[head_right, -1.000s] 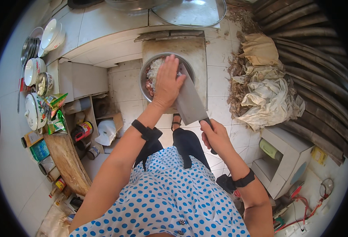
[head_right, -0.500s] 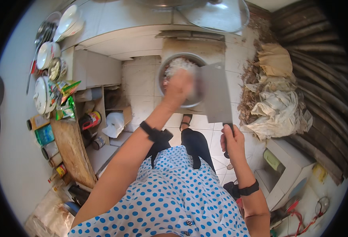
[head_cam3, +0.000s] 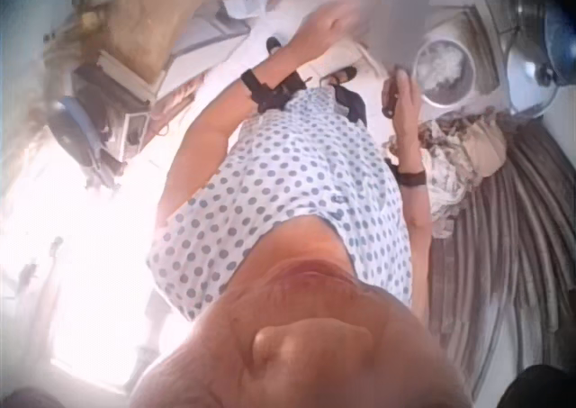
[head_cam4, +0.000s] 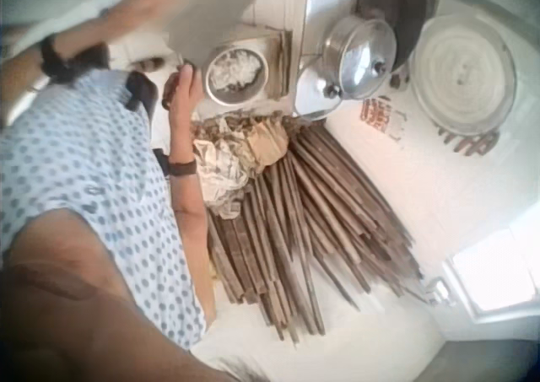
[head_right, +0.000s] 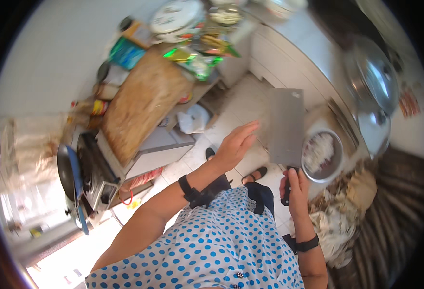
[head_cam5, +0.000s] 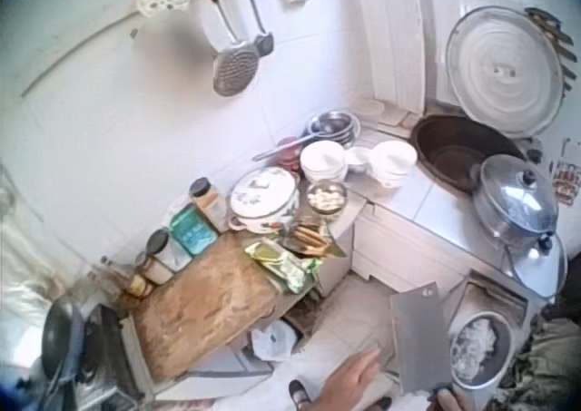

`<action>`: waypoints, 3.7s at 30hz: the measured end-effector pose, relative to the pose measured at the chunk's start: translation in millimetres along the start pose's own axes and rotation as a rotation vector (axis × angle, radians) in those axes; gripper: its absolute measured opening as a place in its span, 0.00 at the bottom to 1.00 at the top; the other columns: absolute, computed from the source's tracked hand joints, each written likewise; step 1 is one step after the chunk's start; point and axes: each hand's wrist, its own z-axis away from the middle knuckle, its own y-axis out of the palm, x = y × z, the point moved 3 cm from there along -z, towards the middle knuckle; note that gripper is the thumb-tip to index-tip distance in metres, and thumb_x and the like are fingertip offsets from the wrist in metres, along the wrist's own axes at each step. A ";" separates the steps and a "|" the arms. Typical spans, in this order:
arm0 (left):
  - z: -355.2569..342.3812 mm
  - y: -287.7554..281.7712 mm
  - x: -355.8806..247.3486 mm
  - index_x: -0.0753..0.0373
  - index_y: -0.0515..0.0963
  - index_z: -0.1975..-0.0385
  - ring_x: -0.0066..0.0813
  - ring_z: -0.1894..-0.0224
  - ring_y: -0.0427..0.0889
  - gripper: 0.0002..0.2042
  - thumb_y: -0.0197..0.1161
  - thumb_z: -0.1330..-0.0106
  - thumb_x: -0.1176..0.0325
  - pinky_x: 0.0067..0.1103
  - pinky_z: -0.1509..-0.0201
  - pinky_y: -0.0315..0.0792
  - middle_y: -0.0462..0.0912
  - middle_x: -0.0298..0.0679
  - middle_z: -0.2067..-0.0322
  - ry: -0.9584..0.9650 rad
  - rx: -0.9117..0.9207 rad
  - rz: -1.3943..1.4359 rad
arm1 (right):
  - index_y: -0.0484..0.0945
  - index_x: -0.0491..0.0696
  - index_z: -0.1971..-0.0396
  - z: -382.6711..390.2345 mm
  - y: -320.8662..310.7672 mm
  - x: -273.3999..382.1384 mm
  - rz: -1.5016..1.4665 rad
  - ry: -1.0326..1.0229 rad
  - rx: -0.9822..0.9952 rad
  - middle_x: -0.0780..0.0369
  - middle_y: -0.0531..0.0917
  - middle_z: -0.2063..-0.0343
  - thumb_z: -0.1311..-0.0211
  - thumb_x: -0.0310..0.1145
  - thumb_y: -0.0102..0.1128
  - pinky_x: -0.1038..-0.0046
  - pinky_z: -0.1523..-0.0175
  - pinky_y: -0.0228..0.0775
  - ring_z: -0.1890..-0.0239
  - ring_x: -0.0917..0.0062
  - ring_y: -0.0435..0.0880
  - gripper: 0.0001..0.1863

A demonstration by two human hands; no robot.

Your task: The person places white food items from a red bowl onto a wooden board, chops them into small pieces using a cleaver, and transfers the chopped food into a metal bowl containing meat by hand and with the blade.

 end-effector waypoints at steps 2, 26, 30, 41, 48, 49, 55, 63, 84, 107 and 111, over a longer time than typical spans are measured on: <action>32.6 -69.5 16.9 0.64 0.74 0.41 0.41 0.39 0.77 0.16 0.57 0.27 0.70 0.28 0.35 0.70 0.78 0.47 0.41 -0.168 -0.148 -0.007 | 0.73 0.44 0.62 -17.8 73.0 16.8 0.119 -0.007 0.185 0.66 0.74 0.85 0.24 0.43 0.49 0.81 0.81 0.58 0.87 0.85 0.69 0.16; 247.6 -382.4 133.6 0.66 0.78 0.50 0.24 0.52 0.81 0.10 0.54 0.23 0.69 0.18 0.46 0.72 0.85 0.38 0.56 -0.572 -1.123 0.028 | 0.73 0.47 0.70 -101.7 456.6 7.6 0.634 0.080 0.767 0.66 0.74 0.85 0.28 0.47 0.56 0.78 0.84 0.60 0.89 0.83 0.70 0.18; 257.4 -379.9 134.8 0.66 0.78 0.49 0.23 0.52 0.80 0.10 0.55 0.23 0.69 0.18 0.47 0.71 0.84 0.38 0.57 -0.573 -1.203 0.038 | 0.72 0.45 0.69 -143.9 516.4 58.1 1.125 -0.982 0.710 0.60 0.75 0.84 0.28 0.42 0.58 0.71 0.79 0.66 0.84 0.72 0.75 0.15; 285.7 -360.1 107.5 0.67 0.77 0.46 0.26 0.45 0.80 0.11 0.54 0.23 0.72 0.19 0.40 0.71 0.83 0.40 0.50 -0.691 -1.316 0.082 | 0.73 0.48 0.64 -162.7 597.0 76.1 1.353 -1.424 0.919 0.56 0.82 0.72 0.35 0.41 0.63 0.60 0.73 0.74 0.75 0.58 0.83 0.13; 307.6 -343.0 100.3 0.69 0.76 0.46 0.26 0.44 0.79 0.11 0.53 0.23 0.73 0.20 0.38 0.70 0.82 0.40 0.48 -0.703 -1.410 0.157 | 0.75 0.49 0.61 -166.5 578.6 82.1 1.281 -1.435 1.331 0.56 0.82 0.72 0.37 0.42 0.64 0.62 0.70 0.74 0.71 0.59 0.83 0.13; 309.0 -340.8 98.8 0.69 0.76 0.46 0.26 0.44 0.79 0.11 0.53 0.23 0.73 0.20 0.38 0.70 0.82 0.40 0.48 -0.704 -1.432 0.172 | 0.75 0.49 0.61 -164.1 585.7 81.9 1.278 -1.436 1.338 0.56 0.82 0.72 0.37 0.42 0.64 0.62 0.70 0.74 0.71 0.59 0.83 0.13; 310.6 -338.2 98.8 0.69 0.76 0.47 0.26 0.45 0.79 0.12 0.53 0.23 0.72 0.20 0.38 0.70 0.82 0.40 0.50 -0.781 -1.430 0.140 | 0.74 0.49 0.64 -164.3 651.0 75.6 1.271 -1.474 1.184 0.55 0.82 0.72 0.38 0.41 0.64 0.59 0.70 0.73 0.71 0.56 0.82 0.12; 307.2 -345.7 109.2 0.69 0.77 0.47 0.26 0.46 0.79 0.12 0.54 0.23 0.71 0.21 0.39 0.71 0.83 0.41 0.50 -0.747 -1.400 0.134 | 0.74 0.48 0.68 -147.7 577.4 93.9 1.392 -1.388 1.332 0.57 0.82 0.74 0.39 0.40 0.65 0.62 0.71 0.73 0.74 0.59 0.82 0.12; 231.9 -375.5 145.6 0.76 0.49 0.28 0.54 0.23 0.44 0.41 0.52 0.27 0.47 0.44 0.22 0.38 0.47 0.61 0.26 -0.807 -0.539 -0.845 | 0.71 0.47 0.69 -81.8 429.2 -14.1 0.668 0.185 0.730 0.67 0.73 0.84 0.24 0.45 0.51 0.80 0.82 0.60 0.87 0.86 0.69 0.17; 189.4 -384.5 129.5 0.70 0.44 0.25 0.51 0.22 0.42 0.38 0.49 0.25 0.51 0.42 0.21 0.34 0.45 0.56 0.25 -0.512 -0.488 -0.654 | 0.72 0.48 0.67 -54.0 435.3 -20.3 0.261 0.382 0.650 0.66 0.74 0.81 0.24 0.46 0.51 0.80 0.80 0.62 0.85 0.84 0.71 0.16; 208.8 -392.4 135.7 0.71 0.44 0.25 0.51 0.22 0.42 0.37 0.48 0.24 0.52 0.42 0.21 0.34 0.45 0.57 0.25 -0.621 -0.470 -0.710 | 0.72 0.48 0.67 -89.5 403.3 2.6 0.334 0.292 0.487 0.66 0.74 0.82 0.25 0.47 0.52 0.81 0.81 0.62 0.86 0.84 0.70 0.17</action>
